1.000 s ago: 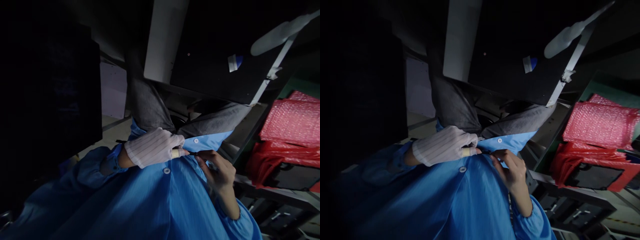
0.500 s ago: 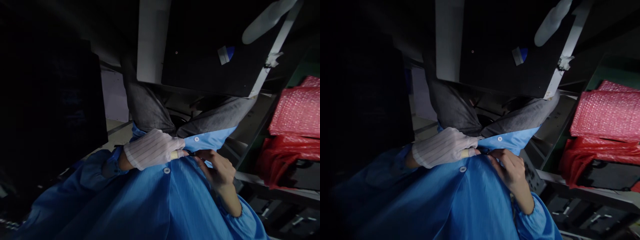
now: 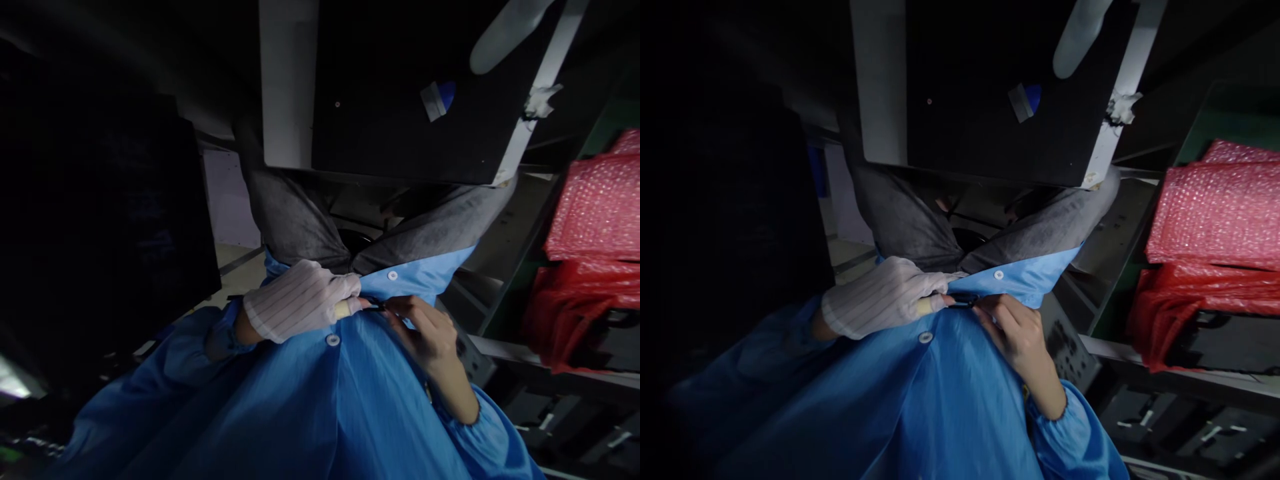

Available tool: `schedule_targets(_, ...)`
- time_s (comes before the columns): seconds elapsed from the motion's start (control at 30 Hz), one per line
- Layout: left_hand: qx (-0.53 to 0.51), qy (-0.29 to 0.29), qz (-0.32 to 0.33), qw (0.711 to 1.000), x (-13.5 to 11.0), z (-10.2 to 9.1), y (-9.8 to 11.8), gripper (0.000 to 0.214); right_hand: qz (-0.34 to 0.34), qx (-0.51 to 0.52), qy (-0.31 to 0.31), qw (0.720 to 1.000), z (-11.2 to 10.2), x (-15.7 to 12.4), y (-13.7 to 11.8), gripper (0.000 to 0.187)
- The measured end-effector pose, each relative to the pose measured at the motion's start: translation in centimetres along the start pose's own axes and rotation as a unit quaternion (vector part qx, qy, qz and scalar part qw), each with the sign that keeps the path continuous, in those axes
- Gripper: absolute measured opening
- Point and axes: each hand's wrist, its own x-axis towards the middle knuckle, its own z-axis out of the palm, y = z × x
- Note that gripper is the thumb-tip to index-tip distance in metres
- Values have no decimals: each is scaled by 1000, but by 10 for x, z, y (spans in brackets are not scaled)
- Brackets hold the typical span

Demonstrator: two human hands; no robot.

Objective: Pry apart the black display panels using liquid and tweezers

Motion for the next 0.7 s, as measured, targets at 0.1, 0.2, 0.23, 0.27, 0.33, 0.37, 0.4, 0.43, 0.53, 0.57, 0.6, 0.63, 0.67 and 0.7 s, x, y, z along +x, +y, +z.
schedule_targets(0.1,18,12,11,1000,2,1,0,51,20,1,-14,1000,0,-4,1,18)
schedule_targets(0.2,28,7,23,999,2,1,0,52,24,9,-17,1000,1,-7,4,19)
schedule_targets(0.23,36,5,26,999,1,1,-1,53,22,8,-17,1000,2,-7,5,20)
schedule_targets(0.27,45,2,27,999,1,0,-1,54,21,5,-17,1000,3,-7,6,20)
schedule_targets(0.33,58,-6,27,998,0,-1,-2,55,17,3,-17,1000,5,-8,8,21)
schedule_targets(0.37,61,-11,29,998,0,-2,-2,54,18,7,-19,1000,7,-8,10,21)
schedule_targets(0.4,65,-17,35,997,0,-3,-3,52,18,15,-21,1000,8,-9,11,20)
schedule_targets(0.43,69,-19,42,997,0,-3,-4,49,20,23,-22,999,10,-10,12,19)
schedule_targets(0.53,81,-22,54,995,1,-3,-6,46,32,34,-27,999,13,-16,15,17)
schedule_targets(0.57,84,-20,56,995,2,-3,-6,47,35,36,-27,998,13,-17,16,17)
schedule_targets(0.6,84,-19,56,995,2,-3,-7,48,37,38,-28,998,14,-19,16,18)
schedule_targets(0.63,84,-21,56,995,3,-3,-7,49,39,39,-31,998,14,-21,17,19)
schedule_targets(0.67,82,-23,55,995,3,-3,-7,50,41,37,-34,998,15,-22,17,21)
schedule_targets(0.7,81,-30,53,995,3,-3,-7,50,43,33,-38,998,15,-23,17,23)
